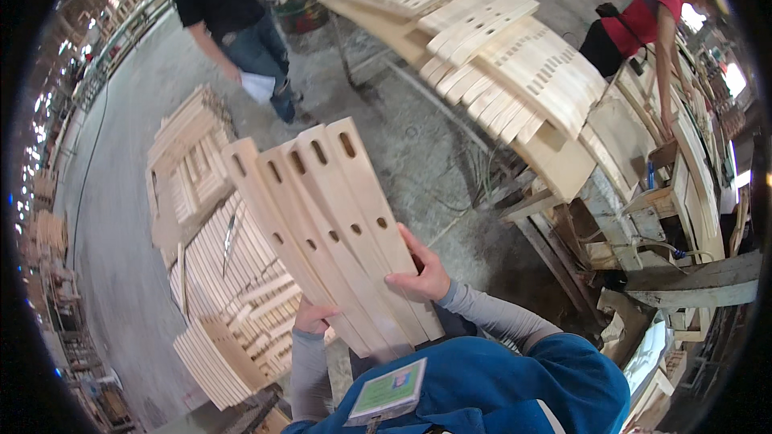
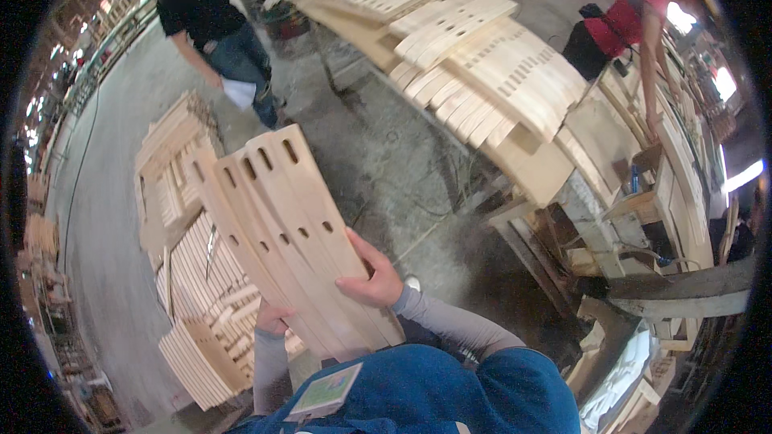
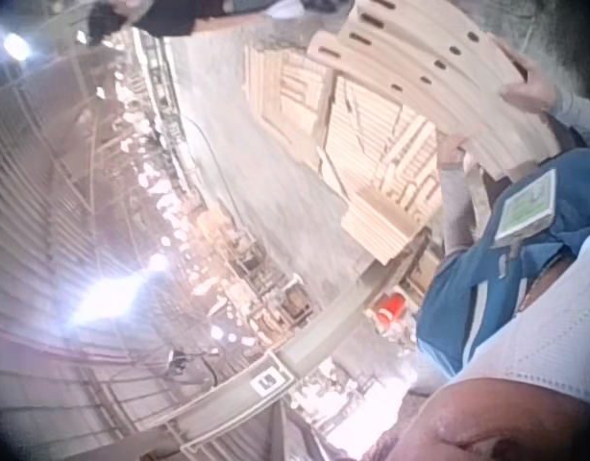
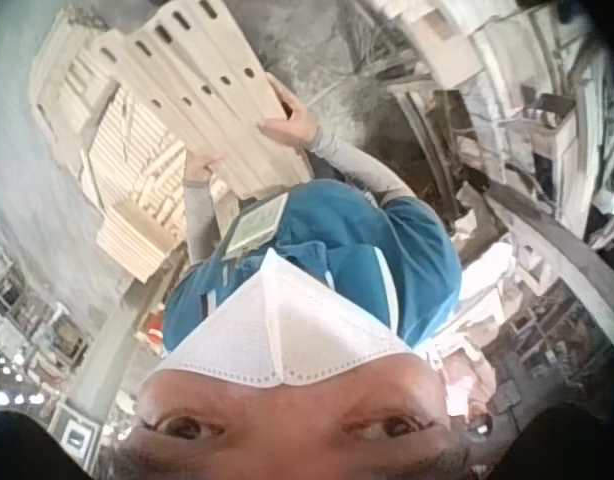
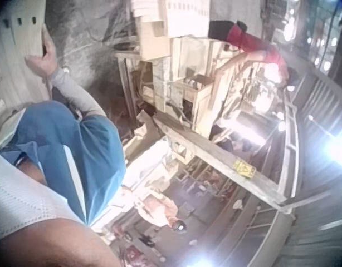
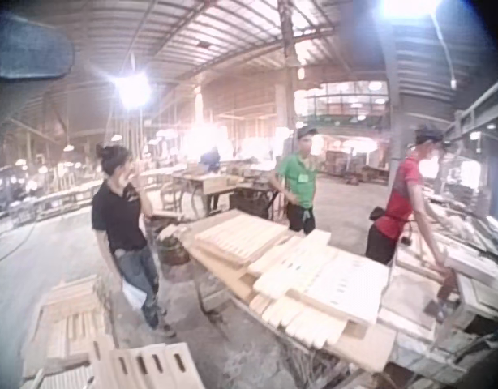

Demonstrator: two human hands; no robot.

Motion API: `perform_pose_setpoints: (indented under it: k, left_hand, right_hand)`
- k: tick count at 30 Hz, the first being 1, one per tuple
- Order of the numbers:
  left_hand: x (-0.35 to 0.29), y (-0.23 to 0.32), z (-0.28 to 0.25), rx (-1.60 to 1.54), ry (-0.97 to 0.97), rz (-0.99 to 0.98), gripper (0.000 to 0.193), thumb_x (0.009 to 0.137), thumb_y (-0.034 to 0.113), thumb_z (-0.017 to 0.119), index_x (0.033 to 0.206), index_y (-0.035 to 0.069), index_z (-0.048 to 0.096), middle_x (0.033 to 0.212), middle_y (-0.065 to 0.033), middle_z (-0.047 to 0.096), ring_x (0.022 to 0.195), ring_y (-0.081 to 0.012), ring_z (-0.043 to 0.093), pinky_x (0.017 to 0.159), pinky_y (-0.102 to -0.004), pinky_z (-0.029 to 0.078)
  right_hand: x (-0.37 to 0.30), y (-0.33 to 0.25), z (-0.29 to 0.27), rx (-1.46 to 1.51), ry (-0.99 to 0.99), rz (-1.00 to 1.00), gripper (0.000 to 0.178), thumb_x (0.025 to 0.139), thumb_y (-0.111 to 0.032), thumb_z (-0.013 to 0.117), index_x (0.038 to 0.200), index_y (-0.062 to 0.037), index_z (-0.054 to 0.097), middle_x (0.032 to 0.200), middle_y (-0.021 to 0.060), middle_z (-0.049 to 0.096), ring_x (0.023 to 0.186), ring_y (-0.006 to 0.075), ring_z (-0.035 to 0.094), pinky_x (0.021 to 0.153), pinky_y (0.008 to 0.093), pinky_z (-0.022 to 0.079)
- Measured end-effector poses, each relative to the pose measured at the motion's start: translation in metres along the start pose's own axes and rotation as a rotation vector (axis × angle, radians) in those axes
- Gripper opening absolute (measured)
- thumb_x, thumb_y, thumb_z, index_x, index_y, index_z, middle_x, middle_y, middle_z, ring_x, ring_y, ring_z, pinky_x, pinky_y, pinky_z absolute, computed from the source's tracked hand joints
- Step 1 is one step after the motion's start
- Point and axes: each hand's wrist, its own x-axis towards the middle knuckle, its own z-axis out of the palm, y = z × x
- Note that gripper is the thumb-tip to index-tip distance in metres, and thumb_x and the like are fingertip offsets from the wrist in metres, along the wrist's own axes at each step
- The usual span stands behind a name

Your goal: The person stacks wooden planks with holes on a table. They pick up planks from a pile, align them, and place them on top of other planks. The person also uses a tool to adjust the planks.

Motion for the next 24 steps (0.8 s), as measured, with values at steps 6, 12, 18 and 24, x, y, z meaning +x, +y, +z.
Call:
perform_pose_setpoints:
  k: [6, 12, 18, 24]
  left_hand:
    - [0.093, 0.038, 0.102, 0.201, -0.116, 0.027, 0.067, 0.056, -0.005, 0.064, 0.12, 0.001, 0.044, 0.11, -0.0104, 0.055, 0.102, -0.0227, 0.055, 0.089, -0.0339, 0.043]
    - [0.179, 0.085, 0.15, 0.253, -0.199, 0.048, 0.065, 0.057, -0.005, 0.063, 0.119, -0.001, 0.045, 0.107, -0.0097, 0.057, 0.1, -0.0202, 0.055, 0.088, -0.0325, 0.043]
    - [0.283, 0.157, 0.171, 0.191, -0.373, 0.066, 0.067, 0.061, 0.0, 0.065, 0.123, 0.001, 0.04, 0.111, -0.0088, 0.054, 0.102, -0.0199, 0.054, 0.089, -0.0323, 0.043]
    - [0.411, 0.253, 0.171, 0.162, -0.333, 0.259, 0.078, 0.064, 0.001, 0.065, 0.132, 0.01, 0.027, 0.118, -0.0094, 0.047, 0.106, -0.0197, 0.05, 0.087, -0.0334, 0.045]
  right_hand:
    - [0.035, -0.068, -0.074, 0.093, 0.223, -0.097, 0.091, 0.068, -0.002, 0.069, 0.139, -0.0016, 0.012, 0.138, 0.0107, 0.031, 0.121, 0.017, 0.035, 0.099, 0.0298, 0.029]
    - [0.104, -0.096, -0.117, -0.062, 0.317, -0.212, 0.089, 0.068, -0.002, 0.066, 0.138, 0.0013, 0.012, 0.135, 0.0122, 0.034, 0.119, 0.0163, 0.037, 0.098, 0.028, 0.03]
    - [0.223, -0.116, -0.142, -0.07, 0.329, -0.298, 0.078, 0.073, 0.001, 0.06, 0.137, 0.0014, 0.016, 0.133, 0.0135, 0.036, 0.118, 0.0175, 0.04, 0.096, 0.0283, 0.033]
    - [0.399, -0.14, -0.16, -0.154, 0.277, -0.303, 0.074, 0.073, 0.002, 0.058, 0.137, 0.0003, 0.02, 0.13, 0.0115, 0.04, 0.114, 0.0171, 0.044, 0.094, 0.0279, 0.036]
